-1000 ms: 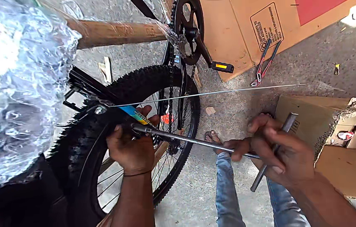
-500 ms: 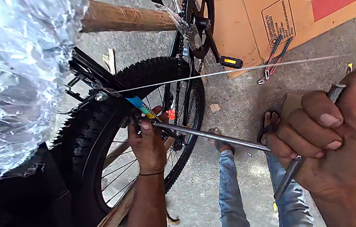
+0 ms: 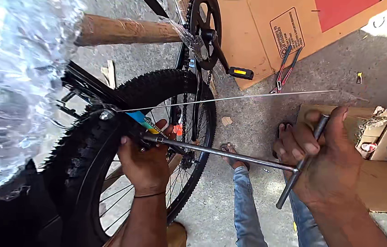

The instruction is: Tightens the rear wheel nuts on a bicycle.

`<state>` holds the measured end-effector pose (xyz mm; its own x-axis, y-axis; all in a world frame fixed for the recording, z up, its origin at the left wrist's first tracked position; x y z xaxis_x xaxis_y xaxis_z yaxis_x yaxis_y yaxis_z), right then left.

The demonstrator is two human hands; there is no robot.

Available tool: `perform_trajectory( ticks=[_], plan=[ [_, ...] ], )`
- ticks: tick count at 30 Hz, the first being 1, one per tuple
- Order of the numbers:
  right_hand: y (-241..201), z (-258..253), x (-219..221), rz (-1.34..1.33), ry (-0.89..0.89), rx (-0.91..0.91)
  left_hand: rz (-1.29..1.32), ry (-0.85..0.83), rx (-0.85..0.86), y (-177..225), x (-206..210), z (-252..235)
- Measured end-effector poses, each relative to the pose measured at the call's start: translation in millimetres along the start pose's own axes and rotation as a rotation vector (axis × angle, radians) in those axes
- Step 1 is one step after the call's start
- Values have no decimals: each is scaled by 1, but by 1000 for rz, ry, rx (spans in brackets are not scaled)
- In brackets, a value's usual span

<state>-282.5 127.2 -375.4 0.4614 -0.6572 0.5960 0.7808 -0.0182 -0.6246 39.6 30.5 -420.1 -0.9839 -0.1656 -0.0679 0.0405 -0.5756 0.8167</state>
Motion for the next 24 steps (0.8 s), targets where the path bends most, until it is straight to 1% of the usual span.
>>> perform_trajectory(
  ticks=[2,3,4,6,8,11,13,15,16,17,19,22,24],
  plan=[
    [-9,4,-3,259,86,-169,0,80,-61,5,3,1],
    [-13,7,-2,369,99,-263,-6,137,-87,8,4,1],
    [-16,9,0,448,85,-343,-12,181,-107,11,5,2],
    [-21,12,0,577,9,-441,-6,228,-143,13,7,4],
    [-25,15,-2,700,-146,-480,-6,230,-163,14,7,5],
    [-23,23,-14,823,-494,-477,-59,219,-142,15,11,4],
    [-21,28,-24,987,-690,-507,-79,232,-124,16,14,4],
    [-19,28,-32,1135,-804,-612,-72,224,-114,16,14,4],
    [-18,27,-35,1195,-831,-638,-69,210,-115,15,13,4],
    [-16,23,-37,1250,-824,-657,-70,192,-116,14,13,3],
    [-7,19,-40,1339,-752,-727,-78,168,-125,14,12,1],
    [10,21,-51,1516,-591,-929,-94,146,-164,15,13,-2],
    [17,23,-60,1682,-517,-994,-101,110,-161,16,12,-5]
  ],
)
Point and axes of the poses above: each hand's wrist, its own z-axis away from the middle knuckle, its own x-axis out of the palm, y = z × x, the point moved 6 cm from there along -z, towards the middle knuckle, and after that the axes turned 7 degrees about -x, right-handed, at the moved point
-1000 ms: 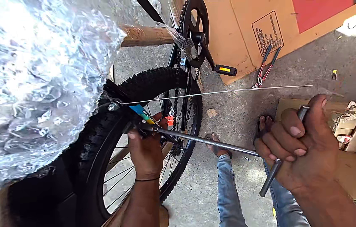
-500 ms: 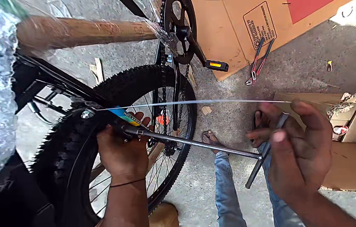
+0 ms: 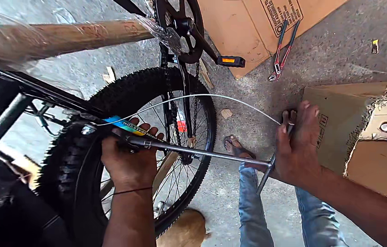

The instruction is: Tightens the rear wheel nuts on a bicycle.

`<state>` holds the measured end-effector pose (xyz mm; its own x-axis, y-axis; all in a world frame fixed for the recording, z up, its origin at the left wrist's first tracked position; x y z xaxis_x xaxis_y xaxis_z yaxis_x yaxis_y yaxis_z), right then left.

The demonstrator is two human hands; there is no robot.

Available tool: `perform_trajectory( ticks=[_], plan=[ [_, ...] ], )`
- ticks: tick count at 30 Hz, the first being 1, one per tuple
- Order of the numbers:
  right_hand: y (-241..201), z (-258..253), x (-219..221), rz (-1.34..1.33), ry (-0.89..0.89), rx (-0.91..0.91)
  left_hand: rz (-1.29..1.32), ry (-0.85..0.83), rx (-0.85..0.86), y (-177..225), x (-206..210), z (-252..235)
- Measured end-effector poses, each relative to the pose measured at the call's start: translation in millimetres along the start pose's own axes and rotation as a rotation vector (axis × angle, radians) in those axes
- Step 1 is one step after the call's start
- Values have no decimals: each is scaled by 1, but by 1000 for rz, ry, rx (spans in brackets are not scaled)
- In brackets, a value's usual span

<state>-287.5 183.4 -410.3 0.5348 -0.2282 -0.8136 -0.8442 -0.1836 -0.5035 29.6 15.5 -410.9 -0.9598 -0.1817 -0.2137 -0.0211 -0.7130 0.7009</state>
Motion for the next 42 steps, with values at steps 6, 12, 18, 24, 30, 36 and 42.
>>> perform_trajectory(
  ticks=[6,12,18,24,30,36,42],
  plan=[
    [-17,15,1,-73,104,-289,117,-145,58,-1,0,-6],
    [-32,4,-3,-182,104,-624,127,-165,70,-2,0,-6],
    [-20,-7,9,-58,-50,-561,89,-218,174,-1,0,-11],
    [-22,-31,12,59,-424,-680,101,-275,165,-1,1,-13],
    [-23,-57,-3,-47,-640,-707,13,-107,142,-3,1,-10],
    [-24,-41,13,-211,-666,-571,68,-169,223,-3,-2,-15],
    [-17,-52,12,-279,-697,-575,156,-145,243,-5,-3,-15]
  ],
)
Point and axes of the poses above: each hand's wrist, its own z-axis away from the middle knuckle, its own x-axis out of the palm, y = z × x, the point moved 6 cm from there along -z, towards the middle knuckle, and after that the axes turned 7 degrees about -x, right-handed, at the moved point
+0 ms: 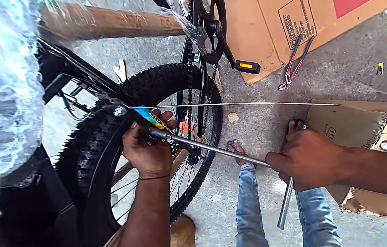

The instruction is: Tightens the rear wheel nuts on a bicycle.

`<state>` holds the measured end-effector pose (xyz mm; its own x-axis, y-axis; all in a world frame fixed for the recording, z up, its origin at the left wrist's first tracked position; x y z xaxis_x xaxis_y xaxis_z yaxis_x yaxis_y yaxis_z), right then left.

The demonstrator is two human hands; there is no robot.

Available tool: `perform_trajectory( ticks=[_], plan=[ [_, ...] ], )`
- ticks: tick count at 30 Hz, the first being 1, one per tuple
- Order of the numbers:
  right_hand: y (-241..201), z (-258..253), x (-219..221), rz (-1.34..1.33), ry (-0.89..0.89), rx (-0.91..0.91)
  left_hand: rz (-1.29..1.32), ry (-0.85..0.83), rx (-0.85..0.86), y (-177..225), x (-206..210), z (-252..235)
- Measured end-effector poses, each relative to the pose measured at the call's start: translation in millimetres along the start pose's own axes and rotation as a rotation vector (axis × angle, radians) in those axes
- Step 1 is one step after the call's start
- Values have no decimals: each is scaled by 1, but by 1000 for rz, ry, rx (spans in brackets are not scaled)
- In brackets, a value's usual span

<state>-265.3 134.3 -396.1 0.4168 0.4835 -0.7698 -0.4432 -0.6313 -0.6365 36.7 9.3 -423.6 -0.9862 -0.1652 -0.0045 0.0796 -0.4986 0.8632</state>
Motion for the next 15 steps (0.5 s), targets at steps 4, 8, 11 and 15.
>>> perform_trajectory(
  ticks=[4,8,11,15],
  plan=[
    [-1,-3,-13,-101,-54,35,32,-8,19,0,0,1],
    [7,-7,-15,-298,-176,82,69,-3,23,-1,0,2],
    [13,-6,-10,-361,-200,94,55,-17,24,-1,0,2],
    [-2,4,-1,-270,53,102,64,-77,29,-1,-1,5]
  ],
)
Point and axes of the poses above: each hand's wrist, its own z-axis away from the middle knuckle, its own x-axis out of the palm, y = z × x, the point moved 6 cm from there along -z, towards the middle knuckle, and after that the axes turned 7 degrees about -x, right-handed, at the moved point
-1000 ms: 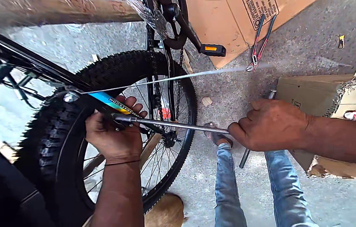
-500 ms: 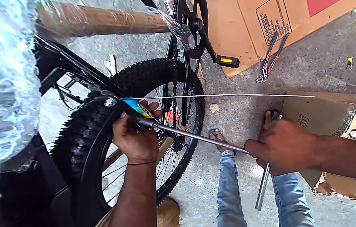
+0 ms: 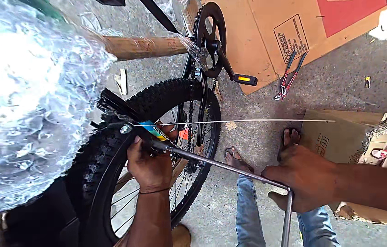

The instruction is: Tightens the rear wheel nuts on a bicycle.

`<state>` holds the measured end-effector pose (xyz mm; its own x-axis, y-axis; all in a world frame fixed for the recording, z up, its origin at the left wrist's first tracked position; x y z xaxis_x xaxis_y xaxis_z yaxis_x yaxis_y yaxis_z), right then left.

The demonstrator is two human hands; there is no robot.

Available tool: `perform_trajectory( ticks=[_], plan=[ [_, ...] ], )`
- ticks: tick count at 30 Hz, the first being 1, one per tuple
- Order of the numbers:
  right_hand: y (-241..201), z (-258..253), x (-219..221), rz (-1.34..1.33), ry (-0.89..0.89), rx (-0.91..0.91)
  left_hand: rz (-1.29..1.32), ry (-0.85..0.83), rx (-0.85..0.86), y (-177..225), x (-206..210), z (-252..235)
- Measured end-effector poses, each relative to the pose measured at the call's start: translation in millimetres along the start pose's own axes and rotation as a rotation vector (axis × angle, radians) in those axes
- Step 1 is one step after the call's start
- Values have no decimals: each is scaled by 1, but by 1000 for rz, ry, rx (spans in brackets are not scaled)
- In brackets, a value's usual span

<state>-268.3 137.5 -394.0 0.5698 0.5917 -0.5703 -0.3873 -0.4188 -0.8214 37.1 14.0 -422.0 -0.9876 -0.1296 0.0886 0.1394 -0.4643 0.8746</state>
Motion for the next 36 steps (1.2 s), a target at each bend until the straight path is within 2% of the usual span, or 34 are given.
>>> perform_trajectory(
  ticks=[2,5,8,13,17,22,27,31,36],
  plan=[
    [-9,9,4,49,135,25,48,-31,10,-2,-4,5],
    [-21,17,10,102,208,51,-30,4,-32,-13,-12,24],
    [-29,12,7,154,190,25,-111,30,-39,-24,-12,38],
    [-32,-8,-27,252,140,-89,-154,-16,-18,-29,-6,35],
    [-33,-13,-31,262,71,-99,-61,-30,-9,-28,-5,39],
    [-31,-10,-21,279,89,-81,61,150,-95,-21,-12,36],
    [-29,-7,-18,274,130,-53,11,272,-102,-9,-3,28],
    [-31,-10,-22,221,33,-47,70,262,-51,-4,-1,26],
    [-26,-6,-27,36,-250,-26,-37,240,-57,-1,-6,25]
  ],
)
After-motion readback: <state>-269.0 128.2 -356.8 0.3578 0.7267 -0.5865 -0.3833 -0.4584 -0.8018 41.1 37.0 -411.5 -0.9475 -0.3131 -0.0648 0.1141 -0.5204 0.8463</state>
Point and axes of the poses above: each hand's wrist, its own z-axis away from the middle knuckle, its own x-axis out of the palm, y = z × x, the point moved 6 cm from there along -z, towards the middle knuckle, and after that the axes turned 7 degrees about -x, right-handed, at the moved point
